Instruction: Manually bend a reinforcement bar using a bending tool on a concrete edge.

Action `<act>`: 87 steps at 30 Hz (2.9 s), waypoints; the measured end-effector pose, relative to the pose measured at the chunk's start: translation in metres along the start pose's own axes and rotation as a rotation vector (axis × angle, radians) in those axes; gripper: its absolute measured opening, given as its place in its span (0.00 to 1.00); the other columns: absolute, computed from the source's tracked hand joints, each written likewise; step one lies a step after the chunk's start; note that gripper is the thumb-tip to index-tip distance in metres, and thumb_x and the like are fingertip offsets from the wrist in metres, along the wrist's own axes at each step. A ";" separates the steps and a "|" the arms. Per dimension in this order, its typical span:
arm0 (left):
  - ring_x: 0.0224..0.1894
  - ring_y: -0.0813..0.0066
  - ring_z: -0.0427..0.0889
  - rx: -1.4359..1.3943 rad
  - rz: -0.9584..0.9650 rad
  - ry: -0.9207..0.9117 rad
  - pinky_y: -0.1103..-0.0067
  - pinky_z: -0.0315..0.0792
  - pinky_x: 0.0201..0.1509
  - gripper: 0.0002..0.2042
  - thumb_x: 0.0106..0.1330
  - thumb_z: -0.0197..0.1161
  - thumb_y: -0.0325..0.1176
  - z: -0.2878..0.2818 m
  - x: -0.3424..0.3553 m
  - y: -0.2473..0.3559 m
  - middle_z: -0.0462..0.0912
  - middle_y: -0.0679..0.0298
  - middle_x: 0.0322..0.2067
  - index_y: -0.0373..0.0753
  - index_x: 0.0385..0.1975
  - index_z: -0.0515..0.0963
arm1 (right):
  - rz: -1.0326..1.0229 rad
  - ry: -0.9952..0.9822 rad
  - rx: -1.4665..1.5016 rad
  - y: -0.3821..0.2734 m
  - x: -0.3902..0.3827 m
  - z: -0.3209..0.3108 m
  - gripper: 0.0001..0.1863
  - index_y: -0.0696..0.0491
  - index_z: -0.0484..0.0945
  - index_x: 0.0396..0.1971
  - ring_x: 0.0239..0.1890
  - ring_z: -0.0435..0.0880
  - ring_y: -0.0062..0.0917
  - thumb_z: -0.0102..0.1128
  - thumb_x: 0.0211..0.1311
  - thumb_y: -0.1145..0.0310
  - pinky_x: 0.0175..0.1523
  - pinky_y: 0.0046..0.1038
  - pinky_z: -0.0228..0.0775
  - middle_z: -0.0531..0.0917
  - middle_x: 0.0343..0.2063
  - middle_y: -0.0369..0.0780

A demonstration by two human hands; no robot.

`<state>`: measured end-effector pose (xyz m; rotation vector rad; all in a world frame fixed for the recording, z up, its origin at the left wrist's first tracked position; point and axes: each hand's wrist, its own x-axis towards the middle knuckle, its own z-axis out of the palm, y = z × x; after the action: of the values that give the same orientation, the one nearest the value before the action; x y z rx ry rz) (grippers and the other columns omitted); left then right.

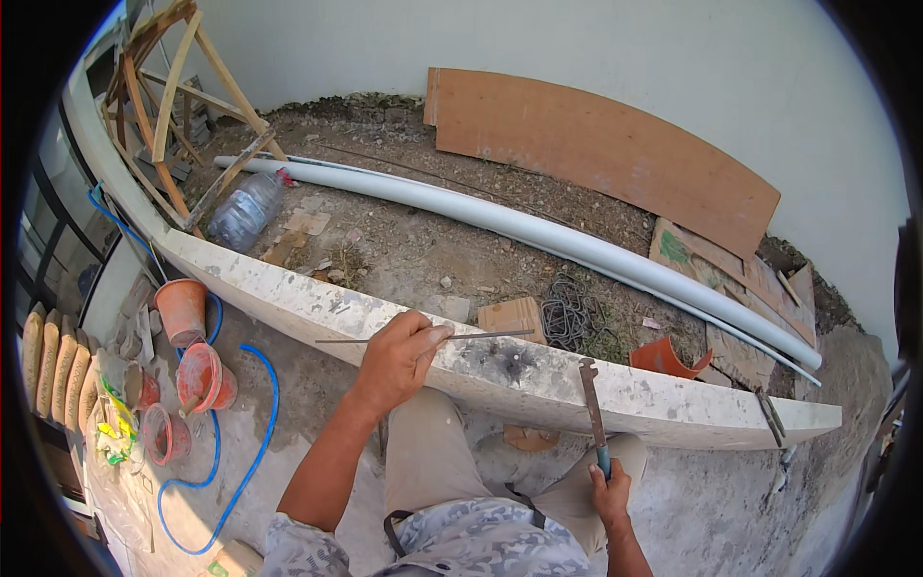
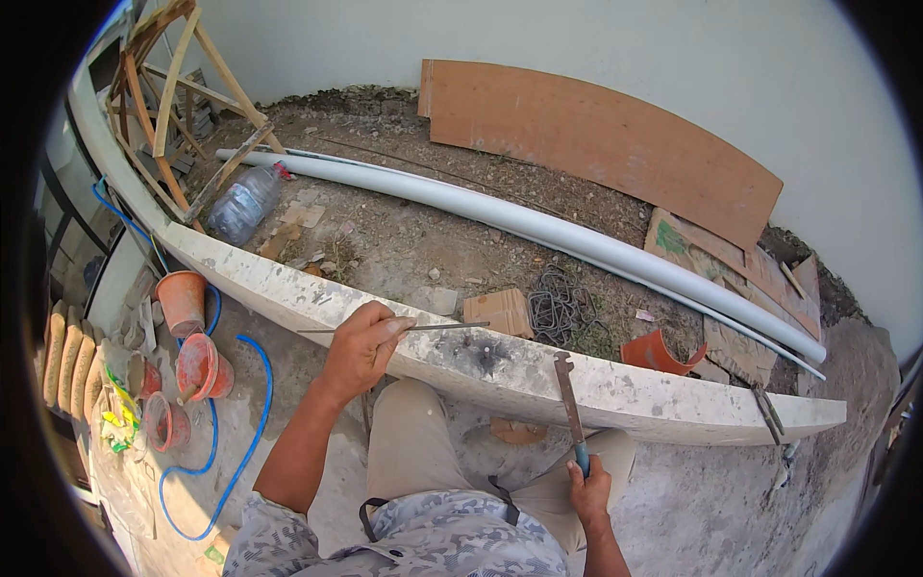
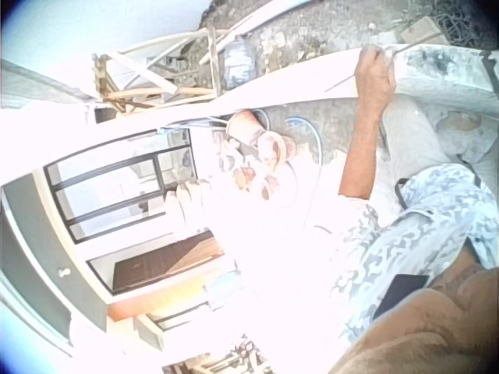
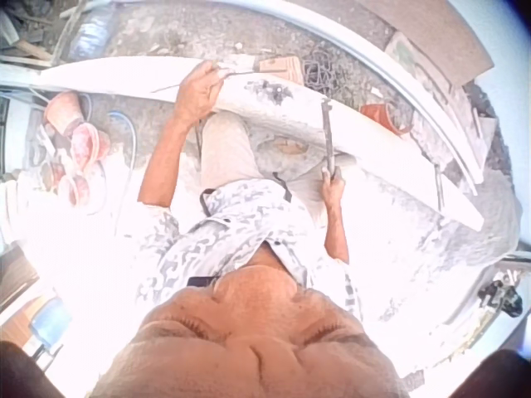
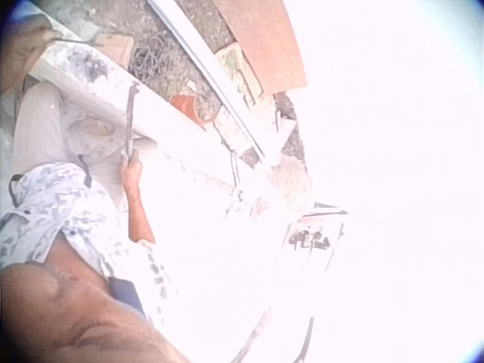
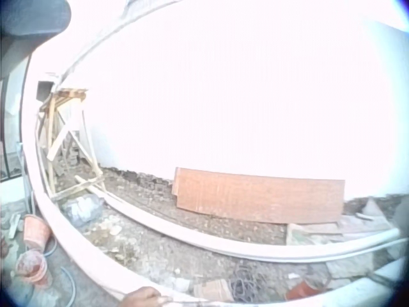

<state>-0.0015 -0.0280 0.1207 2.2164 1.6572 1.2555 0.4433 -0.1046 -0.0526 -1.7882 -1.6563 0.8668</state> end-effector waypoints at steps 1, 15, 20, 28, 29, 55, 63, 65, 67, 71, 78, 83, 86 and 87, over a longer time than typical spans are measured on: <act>0.33 0.62 0.79 0.005 0.070 -0.039 0.70 0.74 0.37 0.12 0.62 0.65 0.18 0.020 0.008 0.003 0.77 0.58 0.32 0.34 0.45 0.86 | 0.002 0.012 0.001 -0.001 -0.003 0.001 0.15 0.58 0.76 0.32 0.18 0.78 0.39 0.68 0.70 0.61 0.28 0.39 0.68 0.78 0.17 0.46; 0.47 0.58 0.79 0.060 0.129 -0.310 0.63 0.74 0.53 0.08 0.61 0.61 0.24 0.184 0.019 0.033 0.77 0.59 0.36 0.36 0.37 0.86 | 0.138 0.241 0.169 0.027 -0.020 -0.010 0.16 0.57 0.72 0.27 0.24 0.66 0.21 0.68 0.69 0.64 0.29 0.31 0.63 0.71 0.18 0.35; 0.47 0.57 0.79 -0.043 0.115 -0.142 0.63 0.75 0.52 0.10 0.63 0.67 0.26 0.167 0.018 0.048 0.79 0.58 0.40 0.34 0.43 0.85 | 0.099 0.249 0.225 0.042 -0.021 -0.007 0.18 0.56 0.71 0.29 0.24 0.66 0.19 0.65 0.72 0.60 0.29 0.30 0.62 0.70 0.18 0.34; 0.51 0.50 0.78 0.000 -0.109 0.184 0.63 0.73 0.57 0.12 0.62 0.63 0.20 0.121 -0.021 -0.022 0.80 0.51 0.45 0.31 0.45 0.84 | 0.099 0.151 0.169 0.045 -0.017 -0.010 0.20 0.56 0.70 0.32 0.23 0.65 0.19 0.55 0.80 0.55 0.27 0.32 0.61 0.69 0.18 0.35; 0.51 0.49 0.78 0.023 -0.116 0.174 0.63 0.73 0.57 0.12 0.62 0.63 0.19 0.121 -0.029 -0.030 0.80 0.51 0.45 0.31 0.44 0.84 | 0.077 0.153 0.125 0.043 -0.016 -0.011 0.20 0.57 0.70 0.32 0.22 0.66 0.22 0.54 0.80 0.56 0.27 0.34 0.62 0.69 0.18 0.38; 0.66 0.57 0.76 0.044 0.030 0.097 0.64 0.69 0.70 0.24 0.68 0.61 0.29 0.128 -0.066 -0.072 0.81 0.56 0.59 0.34 0.64 0.75 | 0.092 0.036 -0.488 -0.060 -0.004 -0.092 0.21 0.65 0.73 0.31 0.31 0.80 0.65 0.56 0.75 0.59 0.34 0.53 0.68 0.79 0.23 0.63; 0.66 0.55 0.75 0.038 0.067 0.066 0.63 0.68 0.70 0.24 0.67 0.62 0.28 0.131 -0.064 -0.073 0.81 0.55 0.59 0.33 0.64 0.76 | 0.243 0.021 -0.650 -0.138 0.008 -0.138 0.19 0.62 0.79 0.32 0.33 0.83 0.58 0.69 0.66 0.58 0.38 0.52 0.72 0.82 0.25 0.58; 0.66 0.55 0.75 0.037 0.070 0.046 0.63 0.68 0.71 0.24 0.67 0.62 0.28 0.129 -0.061 -0.072 0.81 0.54 0.59 0.33 0.64 0.76 | 0.212 0.036 -0.727 -0.174 0.011 -0.148 0.18 0.61 0.79 0.33 0.33 0.83 0.57 0.71 0.64 0.59 0.39 0.51 0.72 0.83 0.25 0.57; 0.64 0.51 0.77 0.038 0.021 0.047 0.61 0.68 0.70 0.22 0.66 0.62 0.25 0.127 -0.063 -0.071 0.81 0.51 0.58 0.32 0.62 0.77 | 0.182 0.043 -0.804 -0.194 0.019 -0.155 0.17 0.59 0.80 0.33 0.34 0.84 0.56 0.73 0.62 0.60 0.39 0.50 0.73 0.84 0.26 0.55; 0.64 0.50 0.76 0.042 0.010 0.031 0.61 0.68 0.70 0.23 0.66 0.61 0.25 0.120 -0.065 -0.074 0.81 0.50 0.57 0.32 0.63 0.76 | -0.052 0.076 -0.773 -0.204 0.032 -0.151 0.14 0.57 0.80 0.36 0.34 0.84 0.54 0.75 0.58 0.66 0.40 0.48 0.73 0.85 0.29 0.52; 0.67 0.54 0.76 0.119 0.000 0.056 0.60 0.67 0.73 0.25 0.66 0.59 0.25 0.123 -0.060 -0.062 0.81 0.54 0.59 0.32 0.65 0.75 | -0.309 0.064 -0.734 -0.187 0.078 -0.117 0.11 0.56 0.80 0.34 0.30 0.85 0.48 0.74 0.58 0.68 0.36 0.45 0.74 0.84 0.28 0.48; 0.70 0.52 0.72 0.070 0.042 -0.038 0.56 0.60 0.78 0.25 0.66 0.59 0.23 0.116 -0.061 -0.070 0.80 0.53 0.62 0.32 0.65 0.74 | -0.436 0.070 -0.649 -0.174 0.104 -0.089 0.12 0.56 0.79 0.34 0.29 0.85 0.47 0.74 0.58 0.67 0.34 0.45 0.74 0.84 0.26 0.47; 0.71 0.48 0.71 -0.007 0.006 -0.062 0.55 0.59 0.78 0.26 0.65 0.60 0.22 0.110 -0.060 -0.070 0.77 0.50 0.64 0.32 0.65 0.74 | -0.381 0.034 -0.545 -0.161 0.104 -0.075 0.12 0.56 0.79 0.34 0.30 0.85 0.47 0.74 0.59 0.67 0.35 0.44 0.75 0.84 0.27 0.47; 0.71 0.48 0.71 -0.002 0.004 -0.068 0.55 0.59 0.78 0.26 0.65 0.60 0.22 0.107 -0.059 -0.071 0.77 0.50 0.64 0.32 0.65 0.74 | -0.373 0.024 -0.498 -0.162 0.102 -0.073 0.12 0.56 0.80 0.36 0.30 0.86 0.47 0.74 0.59 0.67 0.36 0.43 0.76 0.85 0.28 0.47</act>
<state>0.0121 -0.0084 -0.0187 2.2366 1.6273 1.1685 0.3986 0.0138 0.1082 -1.6835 -2.2343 0.2789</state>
